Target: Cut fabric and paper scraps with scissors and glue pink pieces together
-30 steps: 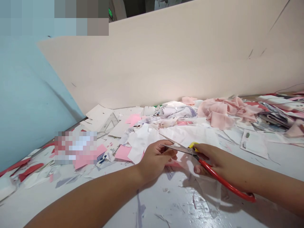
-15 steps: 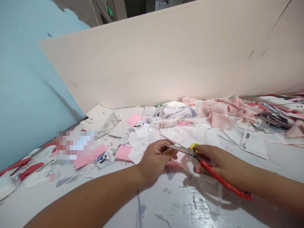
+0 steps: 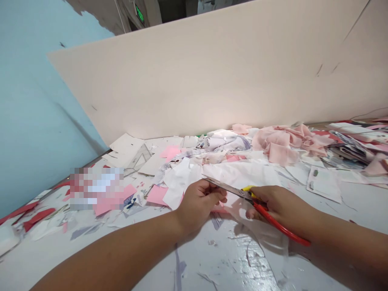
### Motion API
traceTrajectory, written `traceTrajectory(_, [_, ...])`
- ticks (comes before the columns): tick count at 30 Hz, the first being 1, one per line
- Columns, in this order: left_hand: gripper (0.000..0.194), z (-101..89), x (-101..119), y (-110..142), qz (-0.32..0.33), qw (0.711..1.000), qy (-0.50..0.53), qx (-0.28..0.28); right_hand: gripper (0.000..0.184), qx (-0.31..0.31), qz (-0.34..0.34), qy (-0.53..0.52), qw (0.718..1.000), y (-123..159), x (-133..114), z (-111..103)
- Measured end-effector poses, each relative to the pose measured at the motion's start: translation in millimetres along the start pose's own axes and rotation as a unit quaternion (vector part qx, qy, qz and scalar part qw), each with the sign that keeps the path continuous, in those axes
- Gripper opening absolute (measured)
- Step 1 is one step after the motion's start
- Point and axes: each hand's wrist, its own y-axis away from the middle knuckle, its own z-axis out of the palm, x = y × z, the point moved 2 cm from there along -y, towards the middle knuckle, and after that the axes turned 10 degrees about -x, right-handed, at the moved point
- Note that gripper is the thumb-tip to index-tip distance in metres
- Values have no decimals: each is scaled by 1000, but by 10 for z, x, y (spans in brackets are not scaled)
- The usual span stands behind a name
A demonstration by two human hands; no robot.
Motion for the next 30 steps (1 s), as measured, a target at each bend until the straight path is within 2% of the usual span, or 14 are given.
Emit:
traceTrajectory(7, [24,-16,12,-1,-2,999,-36,14,27,17,20,-3,1000,-3,-24,-49])
traceTrajectory(14, [28,-31,8,-5,-35,998,-51,9,31,66,129,-80,986,-76,121,-91])
traceTrajectory(17, [27,-27,11,-16,-40,999,-18,-5,33,49,154,-90,983,-115,191,-93])
traceTrajectory(22, [29,-40,-12,-53,-35,999,21,-23,20,26,150,-97,983,-153,188,-107])
traceTrajectory(25, [34,-45,-28,-71,-33,999,11,-32,17,37,137,-44,989,-186,171,-140])
traceTrajectory(27, [35,-38,-23,-69,-36,999,-6,-32,21,79,109,48,990,-214,178,-171])
traceTrajectory(30, [37,-20,-8,-52,-48,998,-29,-23,29,128,73,163,976,-233,209,-187])
